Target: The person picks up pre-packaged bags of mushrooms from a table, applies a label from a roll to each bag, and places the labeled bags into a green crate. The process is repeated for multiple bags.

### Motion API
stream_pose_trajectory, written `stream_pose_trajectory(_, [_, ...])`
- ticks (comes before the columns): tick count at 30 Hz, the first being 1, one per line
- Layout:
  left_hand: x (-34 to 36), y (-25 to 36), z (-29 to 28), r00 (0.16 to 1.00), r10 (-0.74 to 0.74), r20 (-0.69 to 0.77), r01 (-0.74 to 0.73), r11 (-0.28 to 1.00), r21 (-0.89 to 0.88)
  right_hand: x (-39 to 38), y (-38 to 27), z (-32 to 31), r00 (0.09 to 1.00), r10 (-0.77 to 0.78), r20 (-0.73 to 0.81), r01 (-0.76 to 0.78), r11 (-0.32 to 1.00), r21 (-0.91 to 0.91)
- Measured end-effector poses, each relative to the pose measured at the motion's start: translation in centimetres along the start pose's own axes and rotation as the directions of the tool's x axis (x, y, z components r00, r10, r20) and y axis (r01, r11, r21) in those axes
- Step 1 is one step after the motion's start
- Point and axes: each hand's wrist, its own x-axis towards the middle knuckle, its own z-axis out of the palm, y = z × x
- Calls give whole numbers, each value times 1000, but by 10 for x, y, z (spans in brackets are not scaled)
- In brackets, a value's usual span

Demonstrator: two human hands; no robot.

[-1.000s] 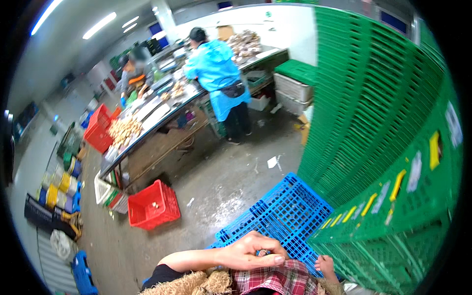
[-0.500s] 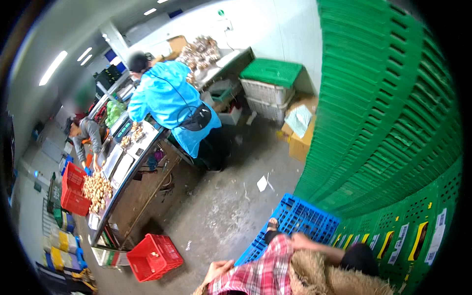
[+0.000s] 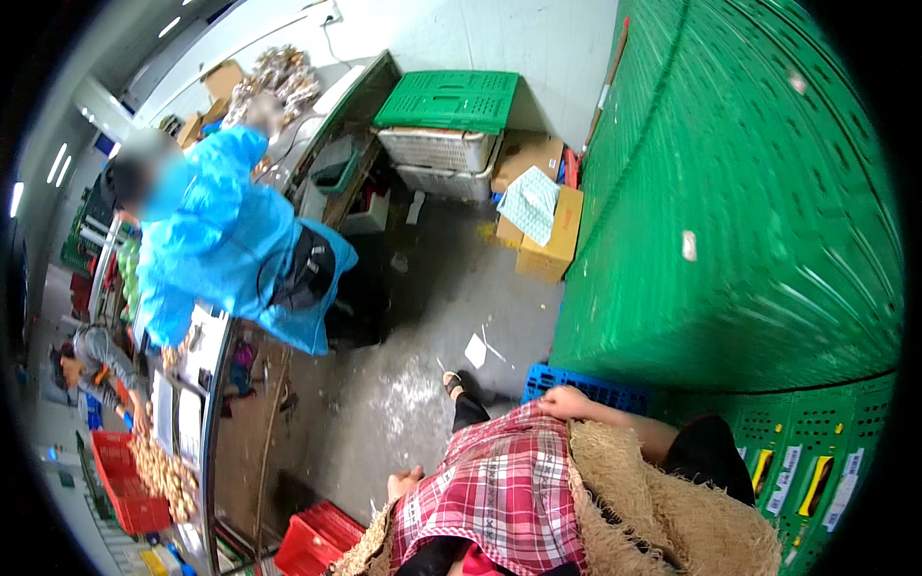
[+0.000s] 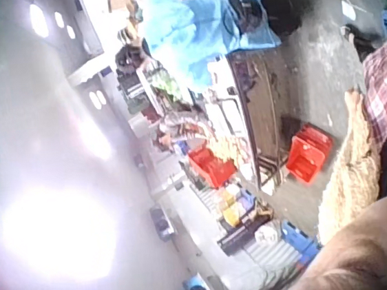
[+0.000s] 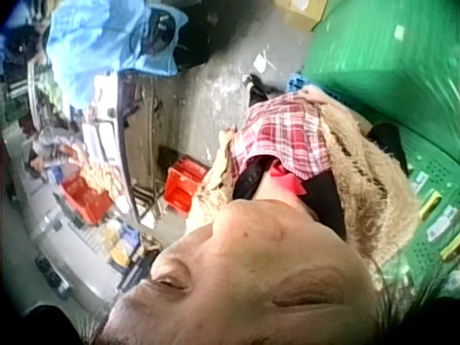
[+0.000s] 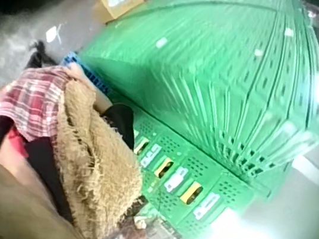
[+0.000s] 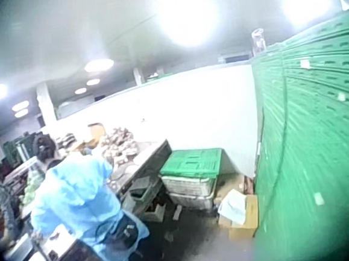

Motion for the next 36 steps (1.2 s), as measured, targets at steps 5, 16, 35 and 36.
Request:
stream_pose_trajectory(5, [163,57,-9,993,103,59,-103,995,-7,100,12,-40,887,461,18,-458,877,144])
stream_pose_trajectory(16, [372,330,-55,888,376,264,-422,895,143,329,-47,-86,979,148,-139,-107,958,264])
stream_pose_trajectory(35, [453,727,115,234,600,765,-875,473,-104,325,-35,-151,353,747,-563,-317,662,679])
stream_pose_trajectory(36, [434,734,108,215,558,801,-892,446,-72,322,-36,-154,297,763,-574,-250,642,724])
